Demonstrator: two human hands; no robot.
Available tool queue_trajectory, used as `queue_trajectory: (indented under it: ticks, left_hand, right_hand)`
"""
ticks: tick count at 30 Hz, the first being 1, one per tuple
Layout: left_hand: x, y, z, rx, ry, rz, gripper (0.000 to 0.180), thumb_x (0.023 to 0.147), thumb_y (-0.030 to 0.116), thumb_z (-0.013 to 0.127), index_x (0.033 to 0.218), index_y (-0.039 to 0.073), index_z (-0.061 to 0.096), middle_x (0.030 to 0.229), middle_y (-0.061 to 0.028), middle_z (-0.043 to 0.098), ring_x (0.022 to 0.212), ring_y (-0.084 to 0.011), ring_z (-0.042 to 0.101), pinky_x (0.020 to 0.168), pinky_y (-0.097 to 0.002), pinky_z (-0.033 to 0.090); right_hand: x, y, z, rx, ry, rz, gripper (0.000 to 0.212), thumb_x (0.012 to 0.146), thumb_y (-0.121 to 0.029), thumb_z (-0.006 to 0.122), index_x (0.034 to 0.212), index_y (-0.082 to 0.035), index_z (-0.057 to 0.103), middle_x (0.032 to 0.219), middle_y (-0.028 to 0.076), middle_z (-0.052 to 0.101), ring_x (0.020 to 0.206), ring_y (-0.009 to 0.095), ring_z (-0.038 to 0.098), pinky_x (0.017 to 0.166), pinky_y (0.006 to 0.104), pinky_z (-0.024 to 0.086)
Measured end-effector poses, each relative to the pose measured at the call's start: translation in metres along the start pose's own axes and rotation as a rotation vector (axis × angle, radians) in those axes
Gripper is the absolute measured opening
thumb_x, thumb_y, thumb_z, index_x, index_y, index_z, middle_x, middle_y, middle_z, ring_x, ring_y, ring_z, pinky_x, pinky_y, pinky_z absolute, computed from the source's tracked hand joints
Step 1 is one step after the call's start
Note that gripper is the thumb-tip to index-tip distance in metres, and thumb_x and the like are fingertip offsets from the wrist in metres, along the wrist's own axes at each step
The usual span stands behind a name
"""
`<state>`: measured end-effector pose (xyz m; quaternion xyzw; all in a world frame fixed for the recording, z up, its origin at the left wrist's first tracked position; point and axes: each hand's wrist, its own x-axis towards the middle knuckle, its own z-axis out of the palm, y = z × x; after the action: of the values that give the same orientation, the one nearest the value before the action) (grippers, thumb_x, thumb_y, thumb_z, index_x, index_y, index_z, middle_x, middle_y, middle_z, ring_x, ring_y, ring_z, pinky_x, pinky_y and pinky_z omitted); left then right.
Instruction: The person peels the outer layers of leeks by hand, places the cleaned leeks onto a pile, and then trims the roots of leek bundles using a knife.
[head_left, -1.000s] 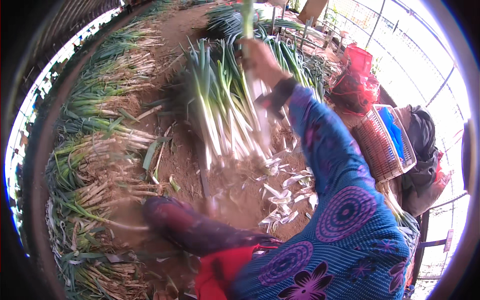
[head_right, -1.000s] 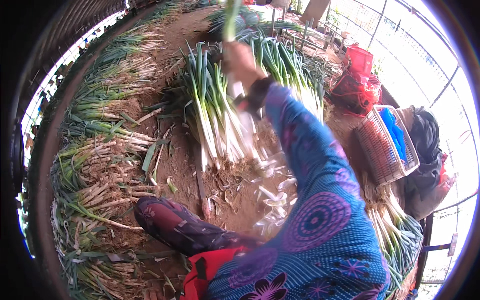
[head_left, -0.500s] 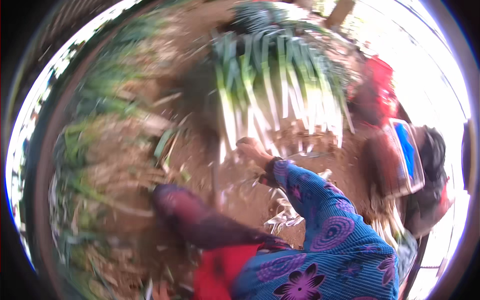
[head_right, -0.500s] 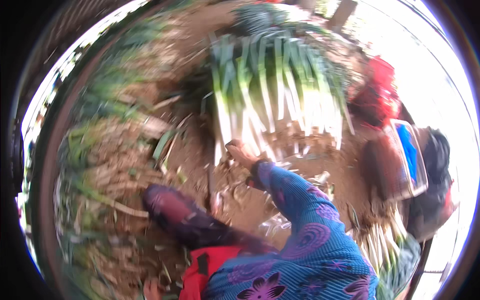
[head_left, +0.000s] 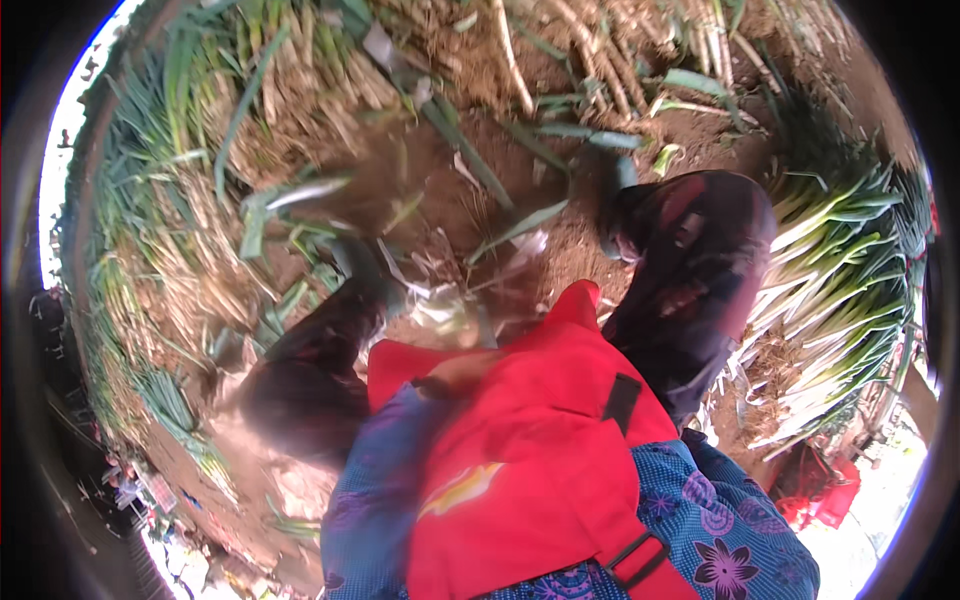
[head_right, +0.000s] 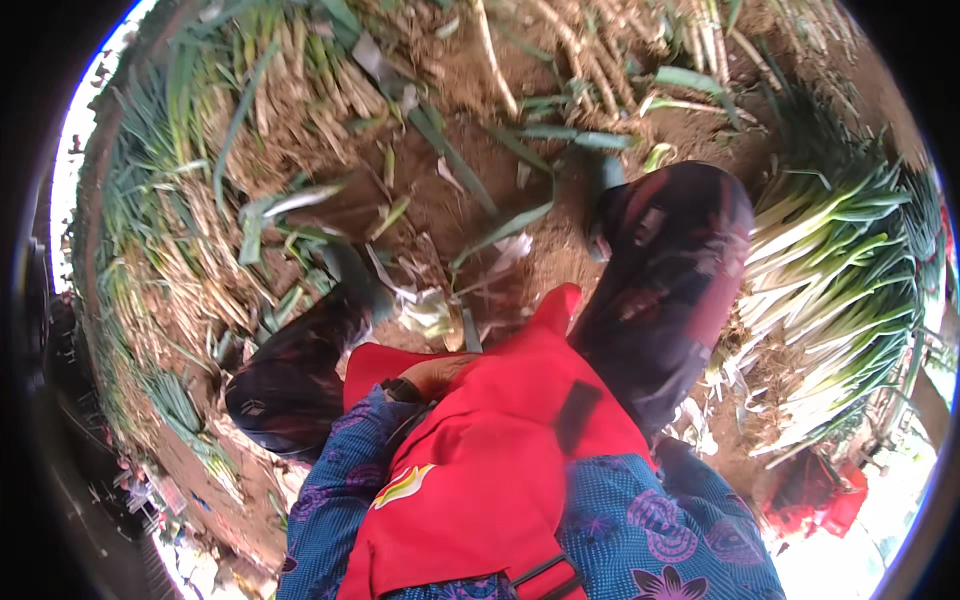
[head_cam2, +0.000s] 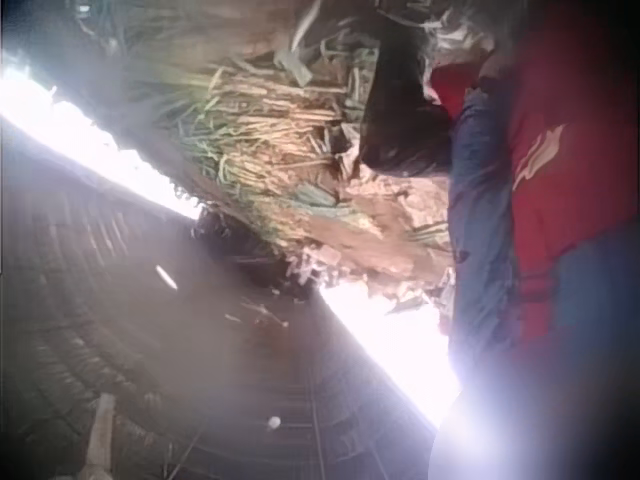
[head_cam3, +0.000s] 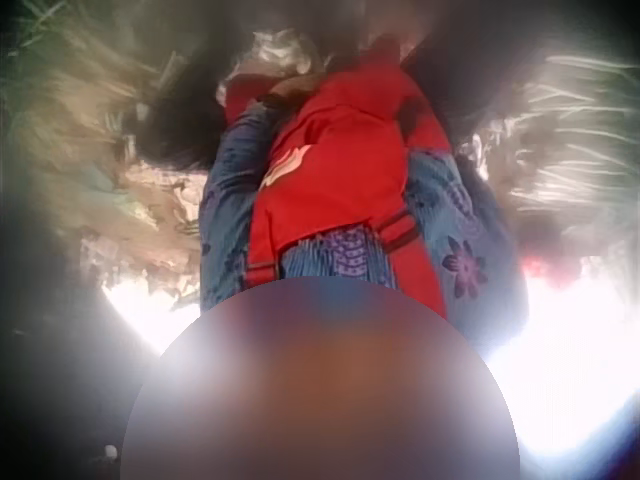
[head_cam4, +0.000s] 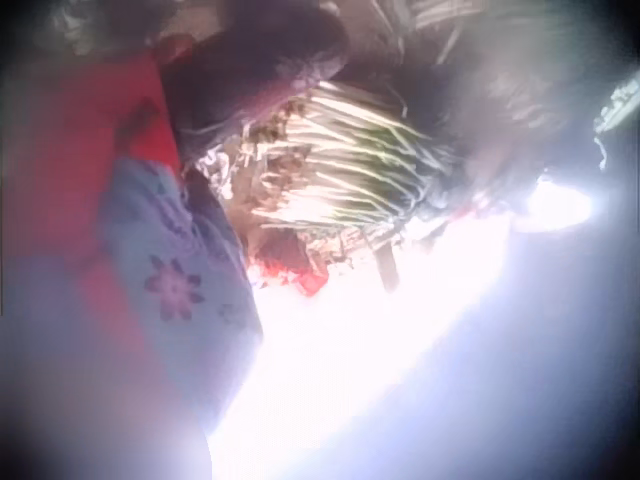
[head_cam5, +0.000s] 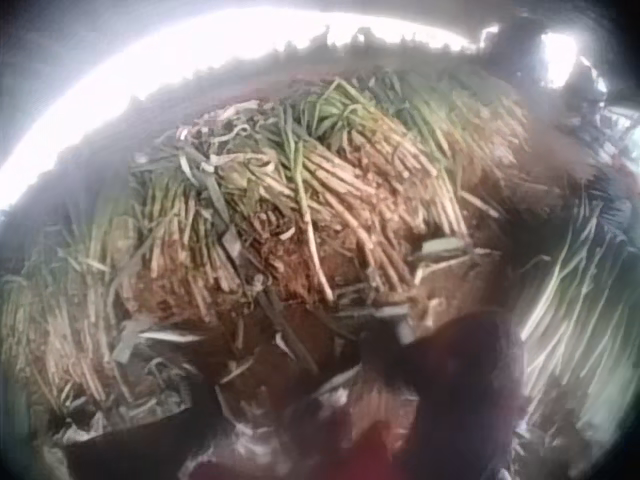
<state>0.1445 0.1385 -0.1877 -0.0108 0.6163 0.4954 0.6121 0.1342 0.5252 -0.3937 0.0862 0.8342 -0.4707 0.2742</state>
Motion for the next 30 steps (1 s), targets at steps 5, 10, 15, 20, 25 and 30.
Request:
queue_trajectory:
  ticks: [5, 10, 15, 20, 25, 30]
  left_hand:
    - [0.016, -0.046, 0.004, -0.548, -0.398, -0.080, 0.043, 0.087, 0.023, 0.061, 0.121, -0.003, 0.054, 0.117, -0.0098, 0.061, 0.100, -0.0163, 0.056, 0.087, -0.0303, 0.045]
    - [0.029, -0.114, 0.011, -0.706, -0.534, -0.033, 0.043, 0.087, 0.021, 0.060, 0.123, -0.001, 0.054, 0.118, -0.0078, 0.060, 0.102, -0.0152, 0.055, 0.089, -0.0301, 0.045]
    - [0.034, -0.185, 0.037, -0.368, -0.207, 0.036, 0.052, 0.087, 0.046, 0.057, 0.117, 0.004, 0.061, 0.112, -0.0178, 0.063, 0.099, -0.0245, 0.060, 0.083, -0.0375, 0.046]
    - [0.065, -0.125, -0.023, -0.297, -0.136, -0.232, 0.049, 0.087, 0.043, 0.057, 0.118, 0.004, 0.060, 0.111, -0.0162, 0.062, 0.099, -0.0233, 0.060, 0.083, -0.0366, 0.046]
    - [0.068, -0.058, -0.093, -0.181, -0.043, -0.357, 0.047, 0.088, 0.039, 0.057, 0.118, 0.004, 0.060, 0.111, -0.0147, 0.062, 0.099, -0.0221, 0.060, 0.083, -0.0357, 0.047]
    - [0.054, -0.002, -0.142, -0.065, 0.018, -0.346, 0.045, 0.088, 0.036, 0.057, 0.119, 0.003, 0.059, 0.111, -0.0131, 0.062, 0.098, -0.0209, 0.060, 0.083, -0.0348, 0.047]
  right_hand:
    - [0.164, -0.174, -0.040, 1.134, 0.310, 0.028, 0.018, 0.092, -0.019, 0.050, 0.098, -0.005, 0.060, 0.089, 0.006, 0.058, 0.074, 0.015, 0.052, 0.057, 0.0317, 0.043]
    - [0.179, -0.168, -0.017, -0.272, 0.457, -0.045, 0.023, 0.088, -0.020, 0.057, 0.101, -0.002, 0.063, 0.086, 0.007, 0.063, 0.075, 0.020, 0.059, 0.060, 0.0336, 0.046]
    - [0.193, -0.170, 0.007, -0.282, 0.355, 0.011, 0.024, 0.088, -0.022, 0.057, 0.100, -0.002, 0.062, 0.086, 0.007, 0.062, 0.074, 0.019, 0.059, 0.060, 0.0332, 0.046]
    - [0.178, -0.166, 0.016, -0.233, 0.276, 0.082, 0.024, 0.088, -0.023, 0.057, 0.100, -0.003, 0.062, 0.086, 0.006, 0.062, 0.074, 0.019, 0.058, 0.060, 0.0328, 0.045]
    - [0.119, -0.191, 0.011, 0.019, 0.181, 0.267, 0.024, 0.088, -0.025, 0.058, 0.099, -0.004, 0.062, 0.086, 0.006, 0.062, 0.073, 0.019, 0.057, 0.059, 0.0324, 0.045]
    - [0.007, -0.208, 0.014, 0.260, 0.062, 0.486, 0.025, 0.088, -0.026, 0.058, 0.098, -0.004, 0.062, 0.086, 0.005, 0.061, 0.072, 0.018, 0.057, 0.059, 0.0321, 0.045]
